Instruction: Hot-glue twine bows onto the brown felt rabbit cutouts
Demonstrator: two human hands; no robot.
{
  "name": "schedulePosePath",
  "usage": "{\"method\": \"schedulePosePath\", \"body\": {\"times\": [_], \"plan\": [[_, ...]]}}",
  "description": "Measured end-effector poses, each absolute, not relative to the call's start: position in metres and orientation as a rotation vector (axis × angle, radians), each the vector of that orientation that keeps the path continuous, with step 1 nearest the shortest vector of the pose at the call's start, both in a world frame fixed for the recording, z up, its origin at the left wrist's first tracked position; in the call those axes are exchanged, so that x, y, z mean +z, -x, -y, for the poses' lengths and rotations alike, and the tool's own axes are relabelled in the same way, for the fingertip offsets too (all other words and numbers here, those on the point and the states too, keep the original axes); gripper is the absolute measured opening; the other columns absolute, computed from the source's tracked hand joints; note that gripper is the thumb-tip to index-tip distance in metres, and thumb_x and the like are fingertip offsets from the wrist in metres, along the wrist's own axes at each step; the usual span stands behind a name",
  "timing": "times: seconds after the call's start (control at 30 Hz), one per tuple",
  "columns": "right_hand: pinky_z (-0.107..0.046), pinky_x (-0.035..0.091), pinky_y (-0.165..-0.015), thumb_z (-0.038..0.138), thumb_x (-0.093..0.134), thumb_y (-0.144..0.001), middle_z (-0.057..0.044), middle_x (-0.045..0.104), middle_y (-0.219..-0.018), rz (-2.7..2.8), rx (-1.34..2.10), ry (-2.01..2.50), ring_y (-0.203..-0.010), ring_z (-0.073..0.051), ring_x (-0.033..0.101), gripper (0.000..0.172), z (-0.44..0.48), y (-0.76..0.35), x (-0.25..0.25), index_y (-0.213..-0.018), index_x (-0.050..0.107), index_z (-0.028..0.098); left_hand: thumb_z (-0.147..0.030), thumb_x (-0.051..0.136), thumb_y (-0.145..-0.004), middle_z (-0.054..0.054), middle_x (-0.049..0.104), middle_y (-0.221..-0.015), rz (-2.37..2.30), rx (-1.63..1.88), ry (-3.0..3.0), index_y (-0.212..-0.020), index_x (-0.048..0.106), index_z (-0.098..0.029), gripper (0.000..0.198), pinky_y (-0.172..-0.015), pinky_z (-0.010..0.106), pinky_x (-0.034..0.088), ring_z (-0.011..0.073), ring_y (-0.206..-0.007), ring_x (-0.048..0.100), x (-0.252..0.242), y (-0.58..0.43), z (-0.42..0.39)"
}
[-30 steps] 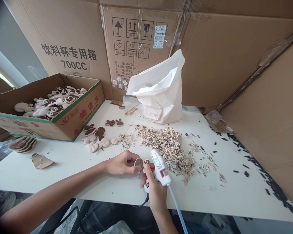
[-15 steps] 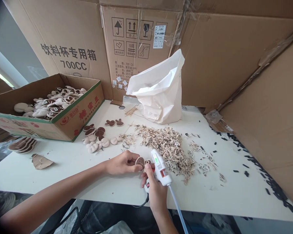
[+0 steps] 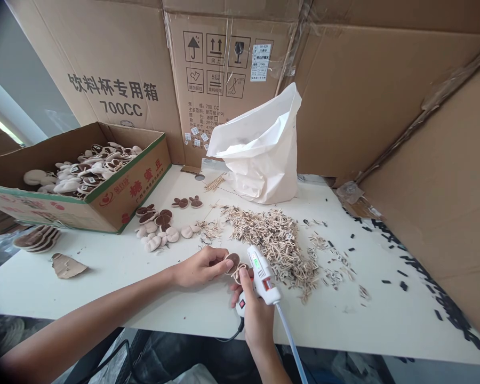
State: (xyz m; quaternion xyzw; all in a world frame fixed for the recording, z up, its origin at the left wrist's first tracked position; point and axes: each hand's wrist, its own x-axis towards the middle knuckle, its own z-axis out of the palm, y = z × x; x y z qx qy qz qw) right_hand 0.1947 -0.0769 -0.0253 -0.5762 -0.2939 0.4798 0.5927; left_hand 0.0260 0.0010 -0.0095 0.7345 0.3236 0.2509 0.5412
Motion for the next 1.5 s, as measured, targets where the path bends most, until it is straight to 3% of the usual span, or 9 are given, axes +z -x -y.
{"method": "schedulePosePath", "body": {"times": [0.43,0.97,1.5], "plan": [[-0.022,0.039,-0.038,0.055,0.087,-0.077,-0.001,0.066,-0.059,0.696,1.117,1.314,-0.041,-0.012,0.055,0.043,0.076,-0.197,-0.027,-0.084,0.068,0.017,-0.056,0.058,-0.1,-0.006,0.035,-0.067,-0.606,0.599,-1.565,-0.08,0.054,-0.015,0.046,-0.056,0.025,0.024,0.0091,-0.061,0.029,-0.007,-0.024,-0.003],[-0.022,0.039,-0.038,0.056,0.087,-0.078,-0.001,0.066,-0.059,0.707,1.144,1.285,-0.041,-0.012,0.054,0.043,0.073,-0.201,-0.037,-0.084,0.066,0.018,-0.031,0.064,-0.094,-0.001,0.054,-0.075,-0.553,0.589,-1.501,-0.094,0.065,-0.012,0.019,-0.063,0.024,0.033,0.0101,-0.066,0.041,-0.007,-0.023,-0.004],[-0.024,0.039,-0.038,0.058,0.087,-0.077,0.0,0.065,-0.059,0.701,1.136,1.292,-0.04,-0.013,0.054,0.045,0.075,-0.2,-0.032,-0.088,0.069,0.018,-0.04,0.065,-0.094,-0.003,0.047,-0.068,-0.572,0.558,-1.449,-0.084,0.06,-0.013,0.029,-0.057,0.025,0.029,0.0092,-0.06,0.038,-0.005,-0.022,-0.004]]}}
